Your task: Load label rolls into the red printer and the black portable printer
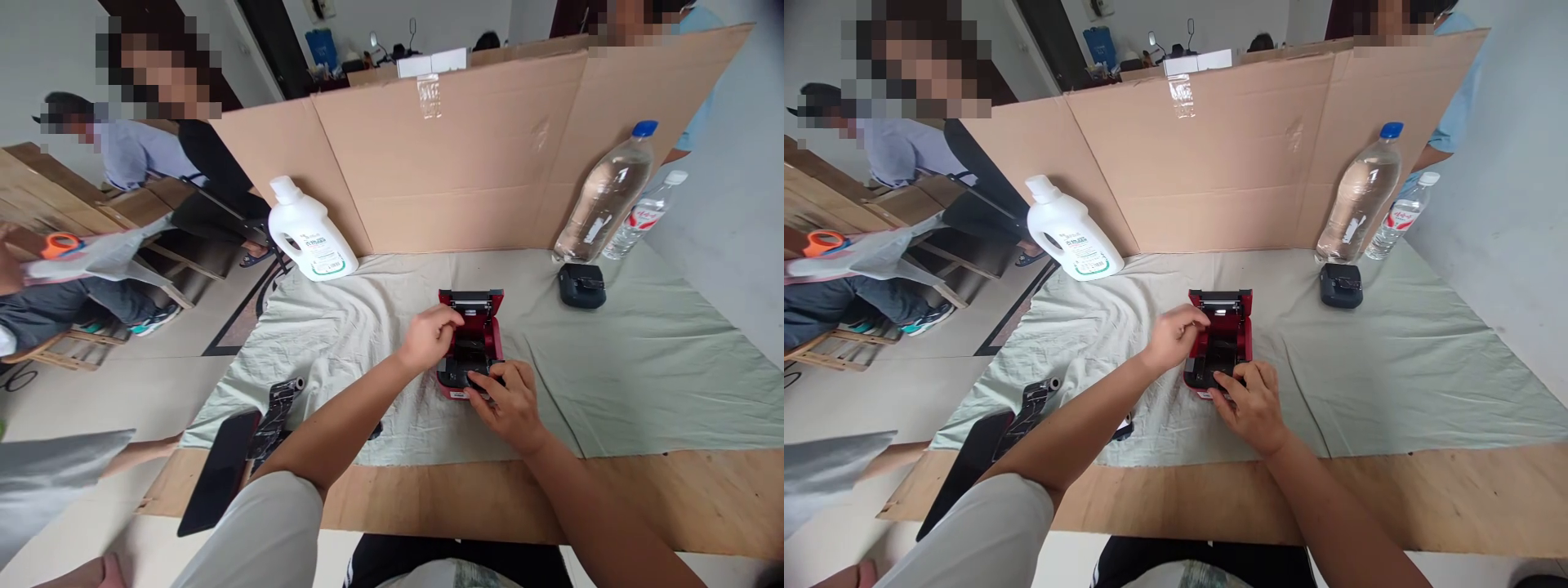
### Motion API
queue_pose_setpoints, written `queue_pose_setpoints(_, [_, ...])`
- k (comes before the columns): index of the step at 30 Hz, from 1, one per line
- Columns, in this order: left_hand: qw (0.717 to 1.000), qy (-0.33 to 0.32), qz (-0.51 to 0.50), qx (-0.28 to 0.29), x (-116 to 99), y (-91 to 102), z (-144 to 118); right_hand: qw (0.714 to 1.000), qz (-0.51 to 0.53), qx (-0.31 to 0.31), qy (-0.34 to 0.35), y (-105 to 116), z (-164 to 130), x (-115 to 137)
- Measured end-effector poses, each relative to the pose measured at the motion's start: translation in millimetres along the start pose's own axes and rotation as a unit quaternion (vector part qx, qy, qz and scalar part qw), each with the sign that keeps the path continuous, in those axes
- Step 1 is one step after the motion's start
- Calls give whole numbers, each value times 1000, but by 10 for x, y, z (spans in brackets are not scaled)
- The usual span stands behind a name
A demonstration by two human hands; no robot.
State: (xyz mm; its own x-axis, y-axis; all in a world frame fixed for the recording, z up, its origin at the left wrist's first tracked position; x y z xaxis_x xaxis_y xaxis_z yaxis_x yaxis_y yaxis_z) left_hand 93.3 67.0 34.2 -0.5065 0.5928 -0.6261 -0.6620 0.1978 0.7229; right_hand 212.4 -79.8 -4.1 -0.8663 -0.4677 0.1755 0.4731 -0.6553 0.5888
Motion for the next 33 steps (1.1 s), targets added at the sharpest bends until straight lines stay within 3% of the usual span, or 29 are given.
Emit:
queue_pose_setpoints(2, [994, 6, -22, -102, 66, 128, -9, 1000, 4, -7, 6, 0, 4, 1])
queue_pose_setpoints(3, [992, 5, -29, -123, 93, 150, 1, 1000, 5, -11, 8, 0, 3, -1])
queue_pose_setpoints(8, [993, -23, -96, -64, 137, 43, -15, 999, 16, -31, 15, -7, -23, -14])
queue_pose_setpoints(16, [989, -70, -105, -74, 58, -104, -646, 999, 19, -44, 24, -5, -21, -8])
queue_pose_setpoints(20, [989, -76, -97, -77, 97, -221, -840, 999, 14, -44, 2, -30, -23, -79])
queue_pose_setpoints(25, [989, -75, -78, -102, 132, -340, -884, 999, 44, -16, -13, -110, -45, -206])
queue_pose_setpoints(33, [979, -101, -62, -166, 192, -450, -892, 1000, -8, 9, -16, -111, -21, -236])
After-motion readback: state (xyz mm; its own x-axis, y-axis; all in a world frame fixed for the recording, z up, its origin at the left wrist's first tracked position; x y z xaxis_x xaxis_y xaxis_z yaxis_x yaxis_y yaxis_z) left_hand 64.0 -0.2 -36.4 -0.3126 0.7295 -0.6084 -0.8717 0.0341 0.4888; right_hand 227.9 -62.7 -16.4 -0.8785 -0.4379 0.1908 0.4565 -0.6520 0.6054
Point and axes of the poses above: each hand's wrist, its own z-axis towards the middle knuckle, its own y-axis out of the back of the hand, x = y × z, the point moved 4 cm from there along z, towards the middle knuckle, and after that the axes turned 9 degrees about y, right-handed, at the moved point
